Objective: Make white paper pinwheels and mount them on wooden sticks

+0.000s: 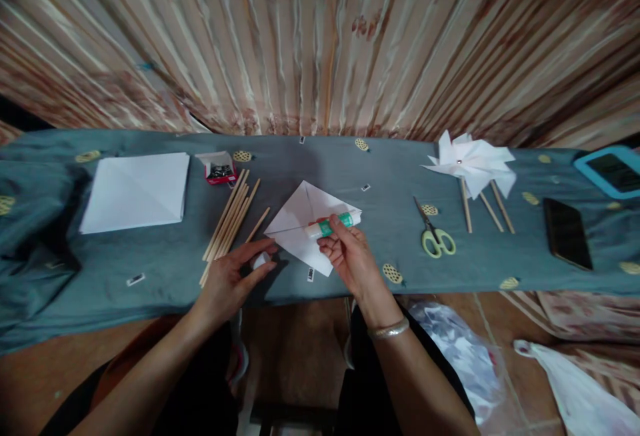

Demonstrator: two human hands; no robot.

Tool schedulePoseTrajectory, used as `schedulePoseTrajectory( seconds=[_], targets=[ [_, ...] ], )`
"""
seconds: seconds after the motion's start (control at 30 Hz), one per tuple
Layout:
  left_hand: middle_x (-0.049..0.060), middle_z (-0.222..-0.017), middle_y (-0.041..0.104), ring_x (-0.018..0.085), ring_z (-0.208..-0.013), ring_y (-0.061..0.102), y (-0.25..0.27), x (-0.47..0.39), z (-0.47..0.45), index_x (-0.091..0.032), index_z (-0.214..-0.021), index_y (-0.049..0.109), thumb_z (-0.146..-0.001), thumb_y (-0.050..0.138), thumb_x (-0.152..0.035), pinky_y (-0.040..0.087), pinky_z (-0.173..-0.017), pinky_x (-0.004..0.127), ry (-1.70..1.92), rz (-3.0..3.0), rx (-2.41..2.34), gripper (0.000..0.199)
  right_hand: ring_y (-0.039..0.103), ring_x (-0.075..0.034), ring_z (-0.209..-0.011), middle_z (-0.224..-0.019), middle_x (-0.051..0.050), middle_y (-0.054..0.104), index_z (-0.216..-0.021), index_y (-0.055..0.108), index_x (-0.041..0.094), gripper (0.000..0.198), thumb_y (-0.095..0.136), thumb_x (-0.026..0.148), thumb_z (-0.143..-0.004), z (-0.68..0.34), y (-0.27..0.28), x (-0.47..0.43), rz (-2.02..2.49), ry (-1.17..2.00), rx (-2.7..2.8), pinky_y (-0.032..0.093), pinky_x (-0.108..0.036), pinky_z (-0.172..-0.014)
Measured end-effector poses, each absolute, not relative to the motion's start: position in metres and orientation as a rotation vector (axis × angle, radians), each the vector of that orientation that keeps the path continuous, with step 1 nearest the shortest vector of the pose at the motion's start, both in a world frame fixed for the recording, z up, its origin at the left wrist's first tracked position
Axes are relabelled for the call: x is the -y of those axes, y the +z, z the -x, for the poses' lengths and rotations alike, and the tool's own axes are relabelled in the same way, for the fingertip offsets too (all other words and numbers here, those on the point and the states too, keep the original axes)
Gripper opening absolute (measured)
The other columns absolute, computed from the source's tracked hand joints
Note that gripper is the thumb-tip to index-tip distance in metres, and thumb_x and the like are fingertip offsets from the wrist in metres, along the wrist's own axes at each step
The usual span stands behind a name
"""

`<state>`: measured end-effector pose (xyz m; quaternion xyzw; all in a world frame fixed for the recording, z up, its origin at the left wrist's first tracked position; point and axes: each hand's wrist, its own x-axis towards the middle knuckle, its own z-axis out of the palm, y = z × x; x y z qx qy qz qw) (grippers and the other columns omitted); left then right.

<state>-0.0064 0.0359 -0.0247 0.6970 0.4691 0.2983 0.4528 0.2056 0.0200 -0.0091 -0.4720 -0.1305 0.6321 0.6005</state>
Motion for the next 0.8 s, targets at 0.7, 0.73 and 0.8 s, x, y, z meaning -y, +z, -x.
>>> schedulePoseTrajectory(
  seconds=[0.7, 0.73, 0.8],
  targets=[
    [0.008, -0.116, 0.069, 0.027, -0.112, 0.06, -0.026, -0.076, 0.087, -0.02, -0.11, 0.067, -0.084, 0.055, -0.031, 0.047, -0.101, 0.042, 0.746, -2.121, -1.62, 0.031, 0.058, -0.008, -0.057, -0.082, 0.0, 0.074, -0.082, 0.072, 0.024, 0.03, 0.079, 0.049, -0.068, -0.21, -0.012, -0.026, 0.971, 1.631, 0.349, 0.048, -0.018, -0.051],
    [0.008, -0.116, 0.068, 0.028, -0.113, 0.06, -0.026, -0.076, 0.088, -0.021, -0.11, 0.067, -0.084, 0.054, -0.031, 0.047, -0.101, 0.043, 0.74, -2.155, -1.59, 0.031, 0.058, -0.008, -0.057, -0.081, 0.0, 0.074, -0.083, 0.072, 0.024, 0.03, 0.078, 0.051, -0.069, -0.209, -0.012, -0.025, 0.977, 1.631, 0.373, 0.048, -0.018, -0.05],
    [0.008, -0.121, 0.065, 0.029, -0.116, 0.057, -0.024, -0.075, 0.087, -0.022, -0.113, 0.065, -0.085, 0.053, -0.031, 0.046, -0.102, 0.046, 0.762, -2.213, -1.551, 0.032, 0.058, -0.007, -0.056, -0.078, 0.001, 0.073, -0.082, 0.072, 0.024, 0.031, 0.077, 0.052, -0.069, -0.208, -0.012, -0.025, 0.991, 1.629, 0.391, 0.048, -0.018, -0.049]
  ],
)
